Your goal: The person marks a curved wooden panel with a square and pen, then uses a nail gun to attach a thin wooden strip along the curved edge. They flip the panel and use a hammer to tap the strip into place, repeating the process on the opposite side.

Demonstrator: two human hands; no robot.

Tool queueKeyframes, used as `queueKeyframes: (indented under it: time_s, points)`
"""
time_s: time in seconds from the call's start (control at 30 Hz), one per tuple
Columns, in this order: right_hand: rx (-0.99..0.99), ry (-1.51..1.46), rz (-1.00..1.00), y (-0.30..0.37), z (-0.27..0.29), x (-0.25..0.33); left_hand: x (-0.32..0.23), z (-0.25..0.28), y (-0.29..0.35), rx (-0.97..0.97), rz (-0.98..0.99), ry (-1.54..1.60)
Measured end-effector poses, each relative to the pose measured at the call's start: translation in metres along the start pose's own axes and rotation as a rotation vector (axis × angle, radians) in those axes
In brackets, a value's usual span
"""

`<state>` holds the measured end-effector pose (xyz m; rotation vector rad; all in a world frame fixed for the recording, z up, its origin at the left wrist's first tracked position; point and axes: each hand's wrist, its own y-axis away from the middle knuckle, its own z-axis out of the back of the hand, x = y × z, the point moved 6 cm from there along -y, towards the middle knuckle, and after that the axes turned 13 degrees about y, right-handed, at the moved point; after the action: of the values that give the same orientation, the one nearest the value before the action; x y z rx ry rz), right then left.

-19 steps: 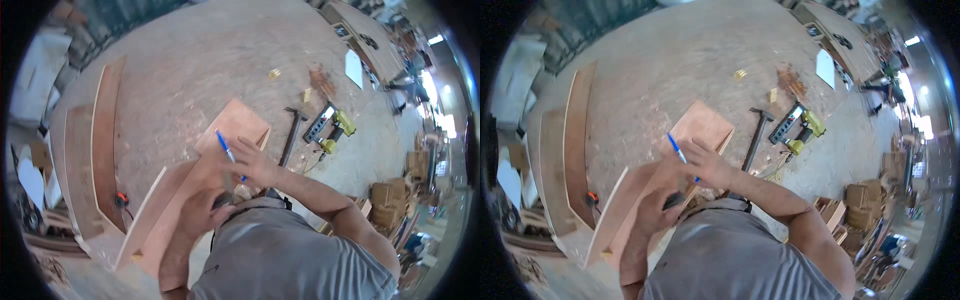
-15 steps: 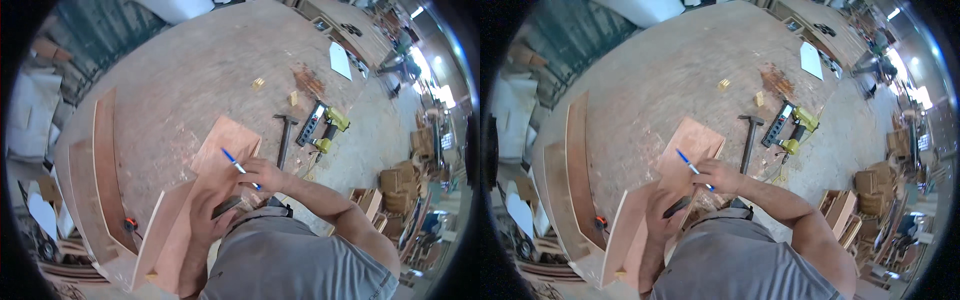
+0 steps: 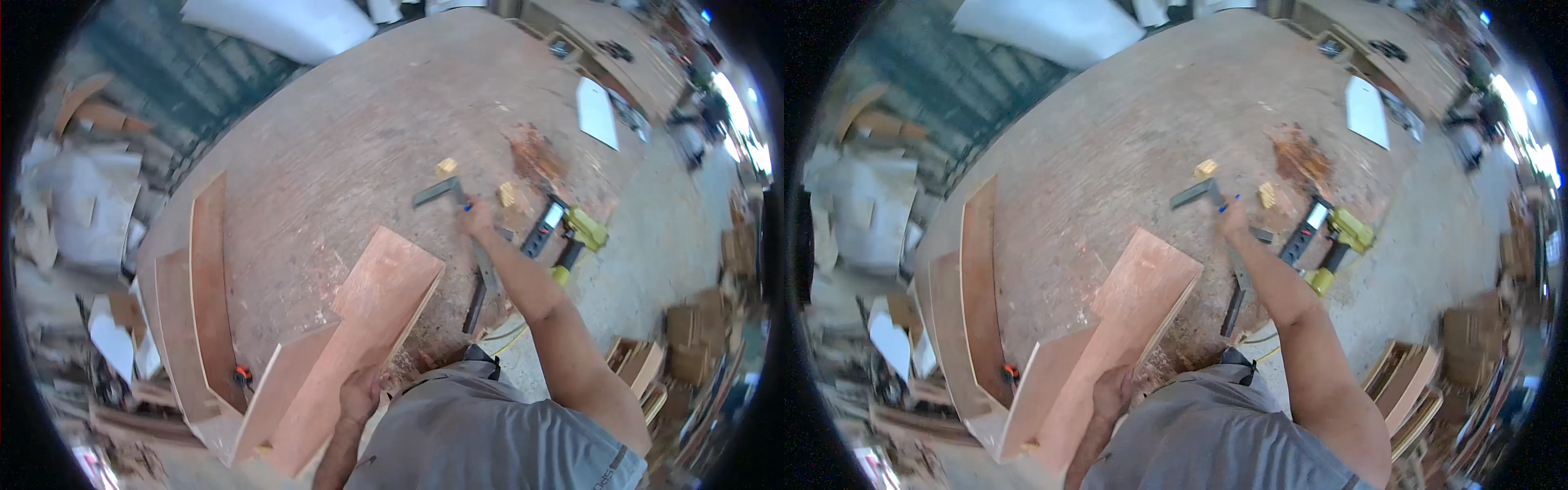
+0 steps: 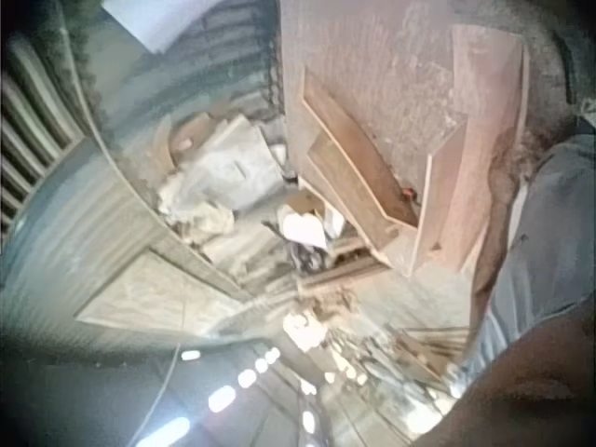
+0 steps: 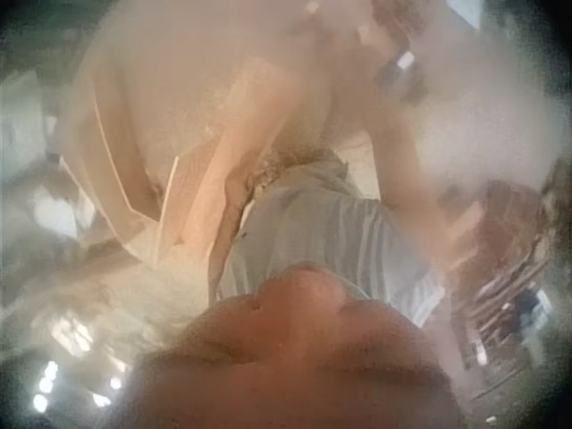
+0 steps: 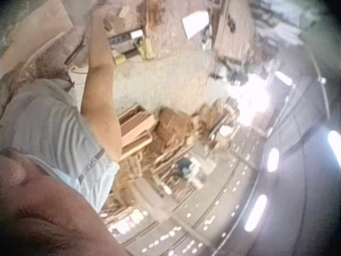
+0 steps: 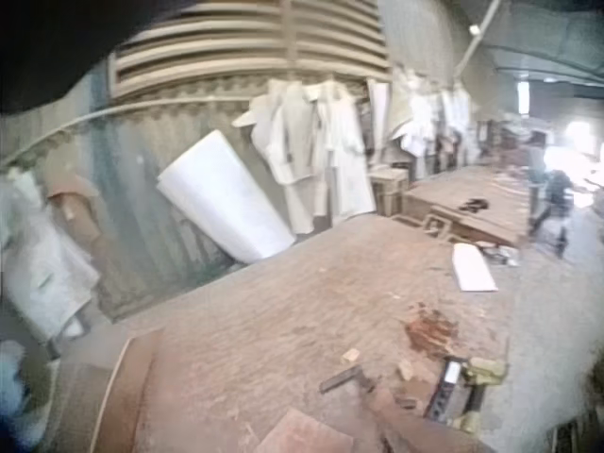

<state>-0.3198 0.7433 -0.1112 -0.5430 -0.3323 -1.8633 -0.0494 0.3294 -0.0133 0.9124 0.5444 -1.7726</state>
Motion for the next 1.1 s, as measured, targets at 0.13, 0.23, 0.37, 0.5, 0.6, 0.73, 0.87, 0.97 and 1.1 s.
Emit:
queueKeyframes:
  time_s: [0.13,0.23,0.37,0.5,0.6,0.73,0.87,0.97,1.1]
  points:
    - [0.378,-0.108,-0.254,-0.013,-0.001,0.01,0.001,-0.006,0.01,0.015,0.311,0.067]
    - [0.087,0.099,0.073,-0.095,0.009,-0.128,0.016,-0.011,-0.011,0.062,0.451,0.004]
    - [0.063,0.284,0.165,-0.125,-0.005,-0.162,0.007,-0.024,0.014,0.079,0.444,-0.136]
    - [0.055,0.356,0.207,-0.126,-0.008,-0.178,-0.01,-0.041,0.007,0.095,0.499,-0.11]
    - [0.027,0.351,0.194,-0.101,-0.017,-0.182,-0.003,-0.082,-0.005,0.125,0.438,-0.05]
    - [0.07,0.432,0.157,-0.095,0.007,-0.191,-0.013,-0.057,-0.034,0.169,0.391,0.321]
    - [-0.225,0.29,0.1,-0.028,0.046,-0.092,0.0,-0.032,0.0,-0.156,0.55,0.555]
    - [0.035,0.099,0.364,0.06,0.062,0.037,0.005,-0.019,-0.003,-0.153,0.532,0.659]
    - [0.572,-0.344,0.321,0.222,-0.003,0.185,0.0,-0.015,-0.024,-0.301,0.281,0.755]
